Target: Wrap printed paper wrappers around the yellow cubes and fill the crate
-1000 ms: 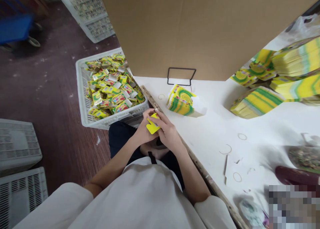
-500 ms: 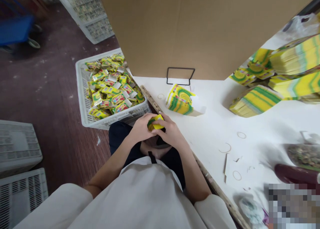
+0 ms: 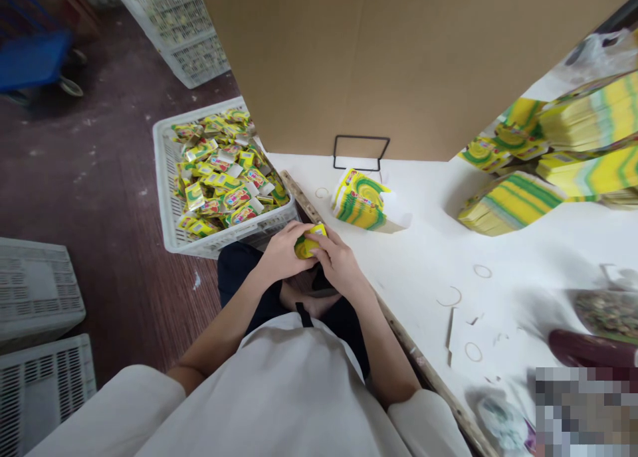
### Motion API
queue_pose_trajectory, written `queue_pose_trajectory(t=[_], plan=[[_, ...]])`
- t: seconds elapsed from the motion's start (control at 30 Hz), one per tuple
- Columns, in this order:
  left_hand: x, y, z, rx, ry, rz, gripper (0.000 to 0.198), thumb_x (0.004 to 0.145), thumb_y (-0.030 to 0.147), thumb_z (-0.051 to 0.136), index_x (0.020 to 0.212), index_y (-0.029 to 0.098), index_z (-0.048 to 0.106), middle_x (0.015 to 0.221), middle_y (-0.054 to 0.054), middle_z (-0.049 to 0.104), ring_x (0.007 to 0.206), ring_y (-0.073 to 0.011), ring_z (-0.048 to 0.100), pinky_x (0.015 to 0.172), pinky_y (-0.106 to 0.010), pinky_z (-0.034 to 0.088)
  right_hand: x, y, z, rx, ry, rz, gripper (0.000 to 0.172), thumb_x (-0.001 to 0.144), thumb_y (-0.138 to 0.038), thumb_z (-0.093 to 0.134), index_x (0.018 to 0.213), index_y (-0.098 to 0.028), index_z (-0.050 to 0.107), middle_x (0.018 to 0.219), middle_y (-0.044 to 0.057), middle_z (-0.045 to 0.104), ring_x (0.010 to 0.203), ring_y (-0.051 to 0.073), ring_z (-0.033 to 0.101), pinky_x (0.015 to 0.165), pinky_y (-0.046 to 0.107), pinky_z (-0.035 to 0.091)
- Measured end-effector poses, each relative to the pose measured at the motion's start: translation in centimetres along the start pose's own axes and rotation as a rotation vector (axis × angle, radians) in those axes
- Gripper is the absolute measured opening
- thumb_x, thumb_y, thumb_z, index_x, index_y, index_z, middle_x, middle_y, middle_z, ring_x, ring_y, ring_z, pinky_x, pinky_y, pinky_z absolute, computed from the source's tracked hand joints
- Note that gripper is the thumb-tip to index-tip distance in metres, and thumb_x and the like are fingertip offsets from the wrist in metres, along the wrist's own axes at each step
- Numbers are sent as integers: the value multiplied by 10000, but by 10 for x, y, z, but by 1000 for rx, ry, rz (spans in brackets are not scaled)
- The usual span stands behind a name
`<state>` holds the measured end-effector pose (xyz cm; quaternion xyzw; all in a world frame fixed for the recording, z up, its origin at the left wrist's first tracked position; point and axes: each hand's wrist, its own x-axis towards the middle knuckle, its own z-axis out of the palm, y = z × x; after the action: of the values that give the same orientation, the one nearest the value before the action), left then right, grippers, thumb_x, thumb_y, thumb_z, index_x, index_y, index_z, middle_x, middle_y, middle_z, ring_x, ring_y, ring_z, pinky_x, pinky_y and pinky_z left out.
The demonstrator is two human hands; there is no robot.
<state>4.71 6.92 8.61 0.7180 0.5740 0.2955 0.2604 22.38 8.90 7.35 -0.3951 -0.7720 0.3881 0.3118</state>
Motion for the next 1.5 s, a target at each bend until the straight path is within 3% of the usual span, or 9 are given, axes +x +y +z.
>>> queue_pose_trajectory(t=[0.27, 0.43, 0.63, 0.83, 1.0, 1.1, 1.2, 1.33, 1.5], plan=[[-1, 3, 2, -89, 0, -48, 819, 697, 240, 784, 1433, 183, 432, 1350, -130, 632, 1216, -299, 641, 1063, -441, 516, 0, -4, -5, -6, 38, 25, 338, 992, -321, 512, 1296, -233, 632, 1307, 126, 671, 1241, 266, 641, 1066, 450, 520], [0, 4, -1, -82, -50, -28, 840, 665, 196, 785, 1432, 179, 444, 1348, -127, 648, 1201, -300, 656, 1064, -435, 519, 0, -9, -9, -20, 6, -1, 224, 977, -324, 550, 1106, -220, 701, 1228, 115, 672, 1141, 244, 679, 1018, 393, 545], [0, 3, -2, -37, -64, -52, 820, 696, 214, 761, 1444, 156, 430, 1294, -150, 674, 1177, -321, 668, 1035, -475, 528, -2, -9, -9, -67, -34, 8, 318, 972, -272, 539, 1272, -237, 639, 1356, 125, 613, 1244, 271, 635, 1058, 444, 527], [-2, 2, -3, -48, -97, -54, 855, 694, 215, 778, 1465, 178, 409, 1253, -137, 693, 1146, -315, 684, 1020, -468, 533, -1, -5, -13, -68, -106, -1, 236, 948, -269, 576, 1157, -232, 680, 1312, 120, 625, 1207, 272, 650, 1041, 445, 546], [-1, 1, -5, 0, -30, -35, 806, 702, 218, 759, 1442, 209, 441, 1303, -125, 671, 1209, -323, 652, 1037, -467, 524, -1, -6, -8, -34, 7, -10, 412, 955, -254, 561, 1367, -252, 559, 1387, 128, 607, 1324, 269, 585, 1123, 469, 481], [1, -2, -4, -15, 2, -5, 847, 675, 188, 762, 1449, 213, 420, 1324, -113, 662, 1225, -308, 645, 1043, -438, 523, 0, -7, -7, -30, -6, -10, 499, 950, -300, 601, 1438, -255, 509, 1455, 148, 572, 1405, 288, 521, 1141, 479, 460], [1, -4, -3, -46, -3, 6, 890, 656, 168, 778, 1459, 217, 399, 1297, -97, 677, 1204, -292, 659, 1038, -416, 526, -1, -5, -9, -61, -59, -11, 428, 928, -310, 648, 1351, -263, 601, 1501, 148, 534, 1435, 300, 492, 1134, 472, 469], [1, -4, -5, -63, -27, -19, 874, 686, 232, 795, 1463, 213, 393, 1247, -90, 697, 1146, -284, 687, 1002, -404, 541, -1, 0, -14, -62, -55, -39, 247, 961, -339, 612, 1175, -247, 694, 1474, 145, 562, 1386, 287, 550, 1100, 441, 501], [1, -3, -6, -49, -50, -27, 894, 684, 244, 800, 1473, 234, 381, 1245, -74, 701, 1125, -277, 695, 986, -397, 545, -1, 2, -18, -26, -122, -86, 227, 973, -370, 597, 1139, -248, 691, 1439, 135, 572, 1392, 274, 542, 1112, 437, 490]])
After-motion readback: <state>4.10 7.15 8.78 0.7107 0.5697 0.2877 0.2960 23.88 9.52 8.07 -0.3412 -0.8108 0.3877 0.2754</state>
